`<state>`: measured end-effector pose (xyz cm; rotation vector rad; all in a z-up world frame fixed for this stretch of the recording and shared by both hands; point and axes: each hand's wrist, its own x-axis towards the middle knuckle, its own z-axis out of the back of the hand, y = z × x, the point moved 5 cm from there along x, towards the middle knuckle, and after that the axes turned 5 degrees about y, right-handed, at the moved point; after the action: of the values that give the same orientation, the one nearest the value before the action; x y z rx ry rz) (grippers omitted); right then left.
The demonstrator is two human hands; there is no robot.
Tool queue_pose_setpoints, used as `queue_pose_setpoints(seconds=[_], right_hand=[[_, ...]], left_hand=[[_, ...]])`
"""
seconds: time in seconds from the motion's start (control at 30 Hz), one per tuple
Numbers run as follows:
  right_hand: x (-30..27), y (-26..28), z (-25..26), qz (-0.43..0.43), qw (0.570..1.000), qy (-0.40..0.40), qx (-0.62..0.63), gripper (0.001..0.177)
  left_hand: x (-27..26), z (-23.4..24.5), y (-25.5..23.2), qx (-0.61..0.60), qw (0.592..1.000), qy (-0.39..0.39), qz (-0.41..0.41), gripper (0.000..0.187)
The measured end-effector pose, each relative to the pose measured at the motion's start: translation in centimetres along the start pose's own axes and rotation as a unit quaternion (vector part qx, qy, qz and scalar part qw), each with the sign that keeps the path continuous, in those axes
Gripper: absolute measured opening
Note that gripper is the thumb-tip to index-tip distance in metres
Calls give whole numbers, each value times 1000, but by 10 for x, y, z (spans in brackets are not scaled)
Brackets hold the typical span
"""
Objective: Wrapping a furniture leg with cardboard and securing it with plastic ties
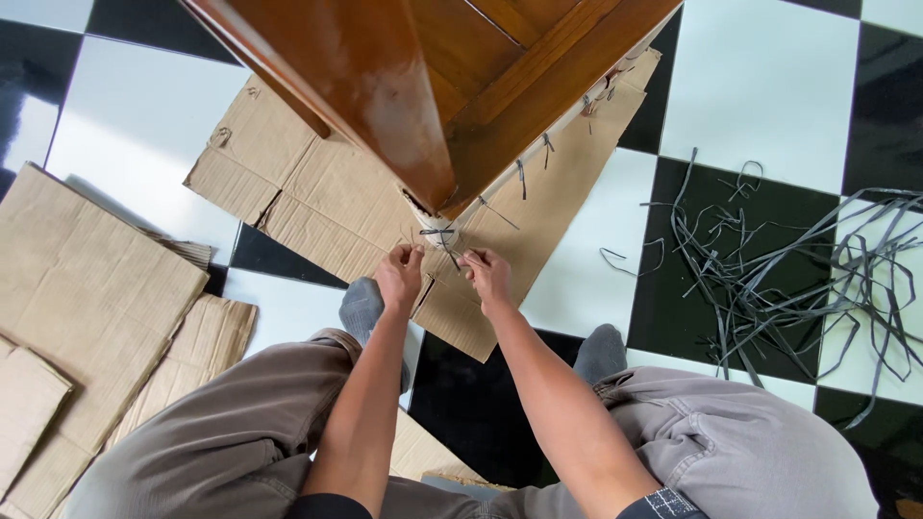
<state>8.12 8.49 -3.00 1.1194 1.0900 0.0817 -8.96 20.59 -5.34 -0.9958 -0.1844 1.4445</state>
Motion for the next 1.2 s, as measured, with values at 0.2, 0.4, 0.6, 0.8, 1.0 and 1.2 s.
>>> queue_pose_setpoints(seconds=[0.2,0.4,0.6,0.8,1.0,1.2], right_hand=[[22,-45,-21,94,987,-4,-129,12],[-34,7,-30,269,891,-41,-362,7],[-39,2,-32,282,874,-2,-396,10],[-44,7,-34,289,870,5,-399,12],[-51,4,-33,283,878,17,-384,7],[-59,8,-26,333,879,-83,-332,9]], left_hand=[[-13,-28,11,5,999,-33,-42,21],[-37,-7,-28,42,998,-35,-34,18],[-26,-28,-8,-68,996,57,-17,23],[-35,-28,-22,-194,975,102,25,15],[-35,-28,-18,-274,952,124,54,14],[-36,-20,0,-242,960,114,76,16]])
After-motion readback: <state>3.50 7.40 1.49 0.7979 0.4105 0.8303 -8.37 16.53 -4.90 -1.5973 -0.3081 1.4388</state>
